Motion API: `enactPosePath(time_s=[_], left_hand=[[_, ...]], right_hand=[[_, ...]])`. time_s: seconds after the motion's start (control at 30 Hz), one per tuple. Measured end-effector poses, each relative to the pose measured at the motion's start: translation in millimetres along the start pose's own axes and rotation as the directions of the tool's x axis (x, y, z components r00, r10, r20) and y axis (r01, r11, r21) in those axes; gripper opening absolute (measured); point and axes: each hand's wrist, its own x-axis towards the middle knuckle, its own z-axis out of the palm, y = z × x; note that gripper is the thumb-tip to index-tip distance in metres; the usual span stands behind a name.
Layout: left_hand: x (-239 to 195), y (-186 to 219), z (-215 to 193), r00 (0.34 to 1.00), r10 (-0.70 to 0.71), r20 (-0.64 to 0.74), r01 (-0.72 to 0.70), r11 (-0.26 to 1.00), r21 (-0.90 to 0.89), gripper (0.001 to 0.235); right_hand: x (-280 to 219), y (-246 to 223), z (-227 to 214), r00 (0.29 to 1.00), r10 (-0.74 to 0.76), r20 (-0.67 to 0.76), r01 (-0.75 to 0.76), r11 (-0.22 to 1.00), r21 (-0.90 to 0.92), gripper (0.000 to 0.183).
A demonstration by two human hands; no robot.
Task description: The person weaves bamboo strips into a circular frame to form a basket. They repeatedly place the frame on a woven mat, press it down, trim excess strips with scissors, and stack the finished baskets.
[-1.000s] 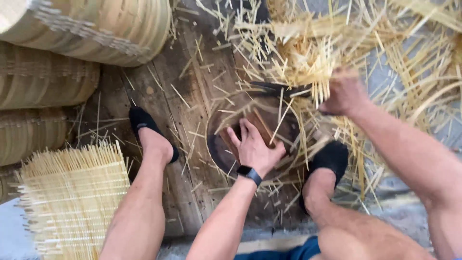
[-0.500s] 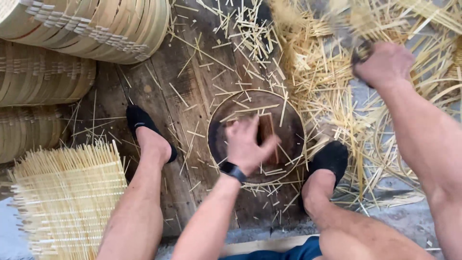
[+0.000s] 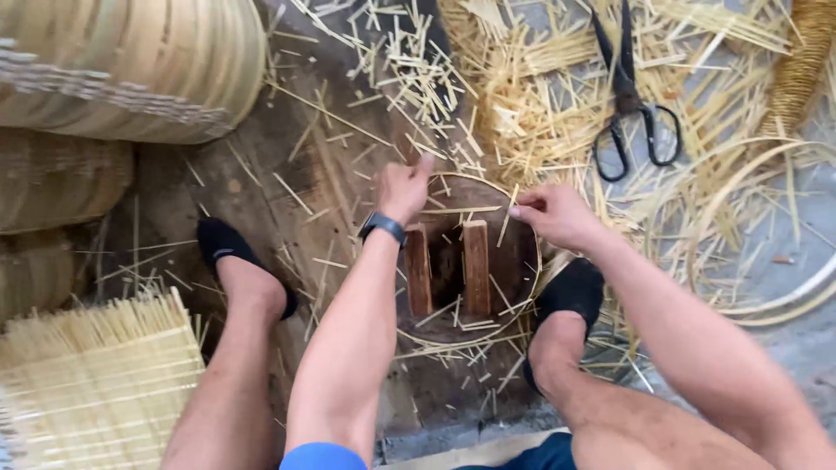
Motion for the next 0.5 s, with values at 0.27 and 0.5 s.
enactPosePath(time_s=[0.27, 0.5], left_hand=[[2, 18, 18, 0.879, 0.436, -0.191, -0.429, 0.9, 0.083, 0.037], [-33, -14, -17, 0.914, 0.221, -0.34, -0.224, 0.974, 0.032, 0.053]], right_hand=[[15, 23, -4, 0.978, 0.208, -0.003, -0.207, 0.976, 0.065, 0.025], [-37, -9, -13, 0.954, 0.295, 0.047, -0.299, 0.932, 0.207, 0.048]])
